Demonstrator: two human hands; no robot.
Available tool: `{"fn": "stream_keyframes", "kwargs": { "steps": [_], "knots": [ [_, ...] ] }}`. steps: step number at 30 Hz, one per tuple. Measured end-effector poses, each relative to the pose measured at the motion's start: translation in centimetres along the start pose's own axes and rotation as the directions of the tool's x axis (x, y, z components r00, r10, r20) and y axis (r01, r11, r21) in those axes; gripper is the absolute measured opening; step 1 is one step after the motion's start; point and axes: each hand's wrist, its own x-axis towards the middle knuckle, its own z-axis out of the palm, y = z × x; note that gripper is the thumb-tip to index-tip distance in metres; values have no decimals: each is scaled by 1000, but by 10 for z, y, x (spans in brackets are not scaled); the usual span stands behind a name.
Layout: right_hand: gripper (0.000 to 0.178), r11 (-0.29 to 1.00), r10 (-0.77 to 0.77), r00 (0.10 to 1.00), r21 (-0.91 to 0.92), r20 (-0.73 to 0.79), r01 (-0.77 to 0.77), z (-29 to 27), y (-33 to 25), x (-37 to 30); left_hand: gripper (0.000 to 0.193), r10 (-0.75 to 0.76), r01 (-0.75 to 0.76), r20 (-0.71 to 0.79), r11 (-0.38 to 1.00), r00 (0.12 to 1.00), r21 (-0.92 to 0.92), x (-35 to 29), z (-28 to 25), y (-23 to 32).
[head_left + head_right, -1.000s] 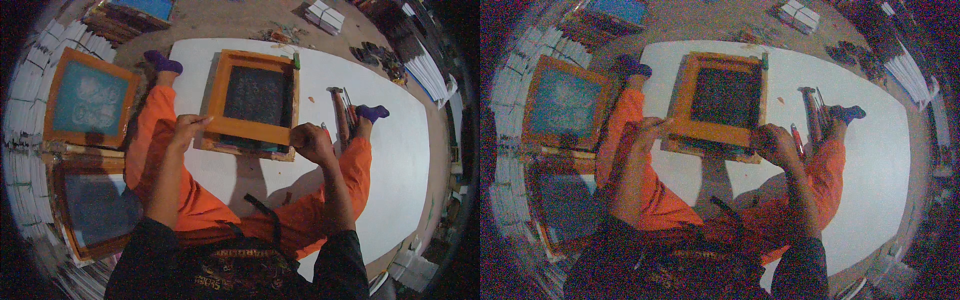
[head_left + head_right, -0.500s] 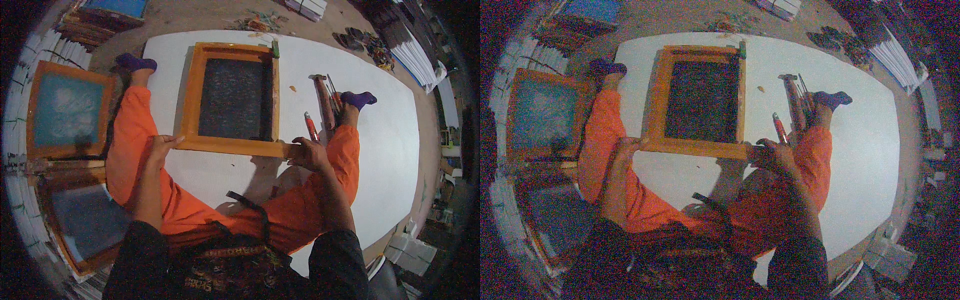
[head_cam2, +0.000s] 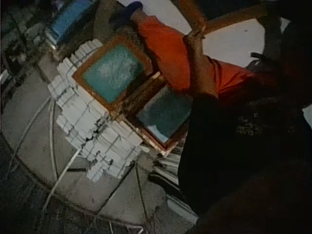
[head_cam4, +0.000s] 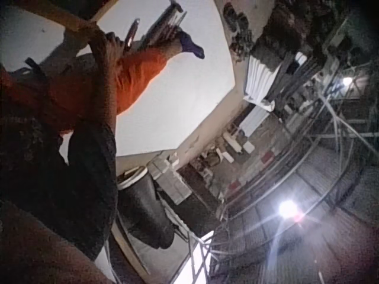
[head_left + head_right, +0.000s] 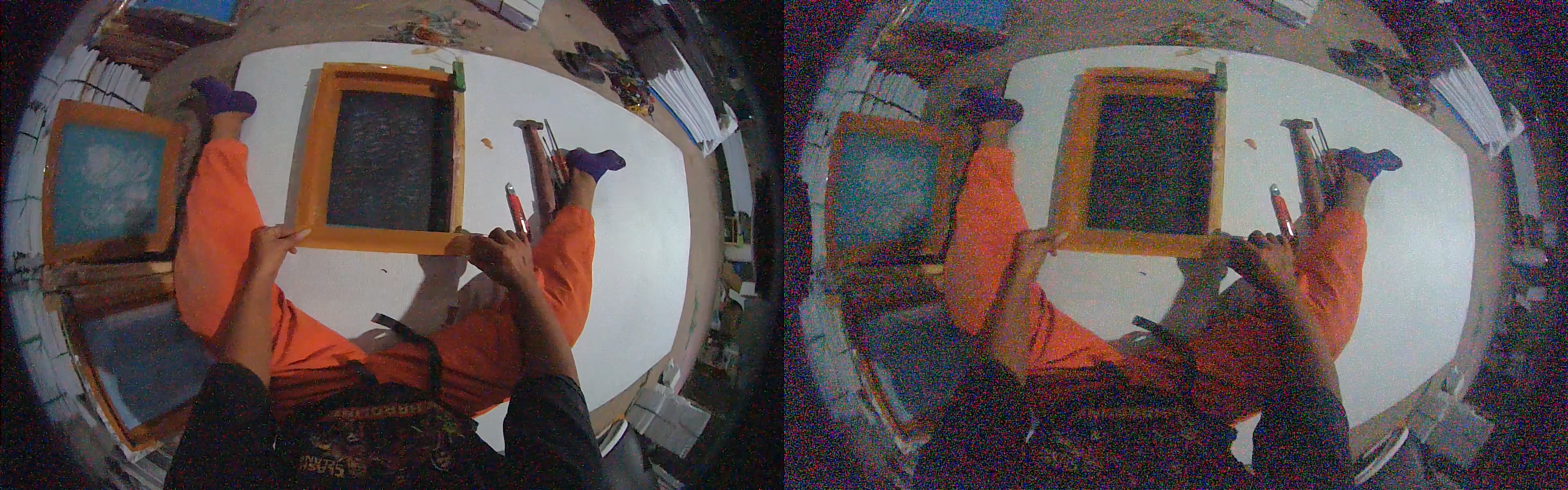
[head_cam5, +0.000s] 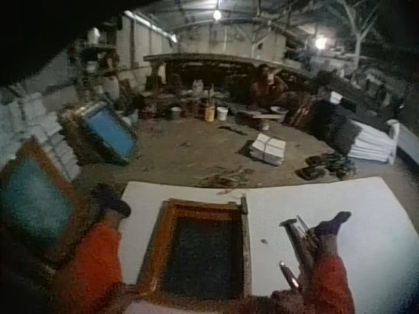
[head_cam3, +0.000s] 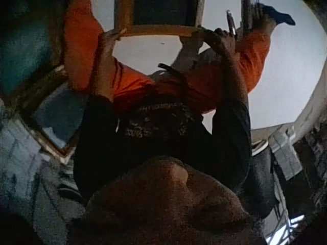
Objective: The person sits on the floor and applies brown packing tape to the edges of a wooden frame with a dark screen. They repeatedly tear off pieces of tape and press them along the frame's perimeter, smoothing them down with their fingers.
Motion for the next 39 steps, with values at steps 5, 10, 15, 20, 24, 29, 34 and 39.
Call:
{"fn": "stream_keyframes", "kwargs": {
  "steps": [5,10,15,20,24,29,34,39],
  "knots": [
    [31,998,17,1000,63,7,-18,1,2,-6,42,-3,9,-49,992,999,128,-6,2,18],
    [33,1000,-15,999,6,-40,15,-3,-6,2,41,-33,36,-88,999,996,33,-4,3,4],
    [34,998,-36,999,-47,-21,35,6,11,-9,39,-41,57,-98,985,994,166,-11,14,31],
    [30,1000,-19,999,-26,-26,18,2,9,-7,39,119,-94,-88,963,989,254,-17,15,35],
    [29,997,-17,1000,-71,9,18,-10,-3,3,39,116,-75,-149,964,982,256,-9,18,12],
    [30,981,0,1000,-196,-1,0,39,29,-20,39,240,-174,-158,921,958,348,-6,23,11],
    [31,980,20,996,-198,84,-2,15,4,-2,38,269,-200,-183,925,945,324,-11,24,11],
    [33,968,54,988,-251,144,-16,29,2,-7,38,383,-267,-178,847,906,459,-8,24,6]
  ]
}}
